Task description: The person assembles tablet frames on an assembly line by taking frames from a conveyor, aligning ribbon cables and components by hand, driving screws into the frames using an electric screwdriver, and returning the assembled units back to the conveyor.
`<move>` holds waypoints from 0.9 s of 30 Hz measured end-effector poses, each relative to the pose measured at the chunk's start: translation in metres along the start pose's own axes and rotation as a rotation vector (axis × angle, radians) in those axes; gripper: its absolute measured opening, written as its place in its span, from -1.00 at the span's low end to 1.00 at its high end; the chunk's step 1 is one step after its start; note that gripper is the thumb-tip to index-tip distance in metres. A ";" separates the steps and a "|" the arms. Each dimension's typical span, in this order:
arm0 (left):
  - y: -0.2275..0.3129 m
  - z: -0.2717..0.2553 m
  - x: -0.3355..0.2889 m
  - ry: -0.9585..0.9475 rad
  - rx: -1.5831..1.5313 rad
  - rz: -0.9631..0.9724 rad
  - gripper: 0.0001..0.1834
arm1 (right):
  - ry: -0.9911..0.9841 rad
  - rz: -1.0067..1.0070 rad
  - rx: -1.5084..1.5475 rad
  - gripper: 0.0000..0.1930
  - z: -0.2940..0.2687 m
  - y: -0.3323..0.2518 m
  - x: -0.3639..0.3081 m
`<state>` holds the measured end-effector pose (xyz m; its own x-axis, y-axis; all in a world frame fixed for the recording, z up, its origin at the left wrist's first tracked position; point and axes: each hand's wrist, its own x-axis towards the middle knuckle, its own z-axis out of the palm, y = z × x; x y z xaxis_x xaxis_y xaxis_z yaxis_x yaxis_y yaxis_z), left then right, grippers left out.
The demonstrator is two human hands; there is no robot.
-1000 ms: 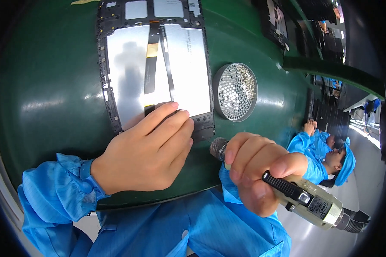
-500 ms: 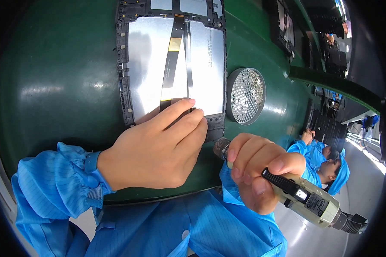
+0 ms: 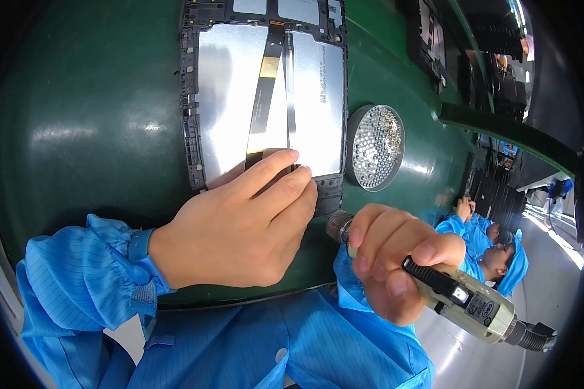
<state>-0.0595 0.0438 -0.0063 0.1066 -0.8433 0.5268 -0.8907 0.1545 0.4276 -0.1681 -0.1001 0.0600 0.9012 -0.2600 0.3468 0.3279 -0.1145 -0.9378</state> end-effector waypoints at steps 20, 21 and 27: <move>0.000 0.002 0.002 0.018 0.017 0.006 -0.75 | -0.068 -0.029 -0.021 -0.70 -0.003 0.006 0.001; 0.000 0.000 0.002 0.013 0.024 0.015 -0.75 | -0.042 -0.024 0.022 -0.69 -0.004 0.007 0.000; 0.006 -0.003 0.006 -0.093 0.032 0.027 -0.82 | 0.173 -0.178 -0.016 -0.65 -0.055 -0.009 -0.008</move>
<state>-0.0629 0.0408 0.0013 0.0427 -0.8834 0.4666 -0.9065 0.1622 0.3899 -0.1936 -0.1494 0.0668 0.7669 -0.3949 0.5059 0.4715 -0.1881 -0.8616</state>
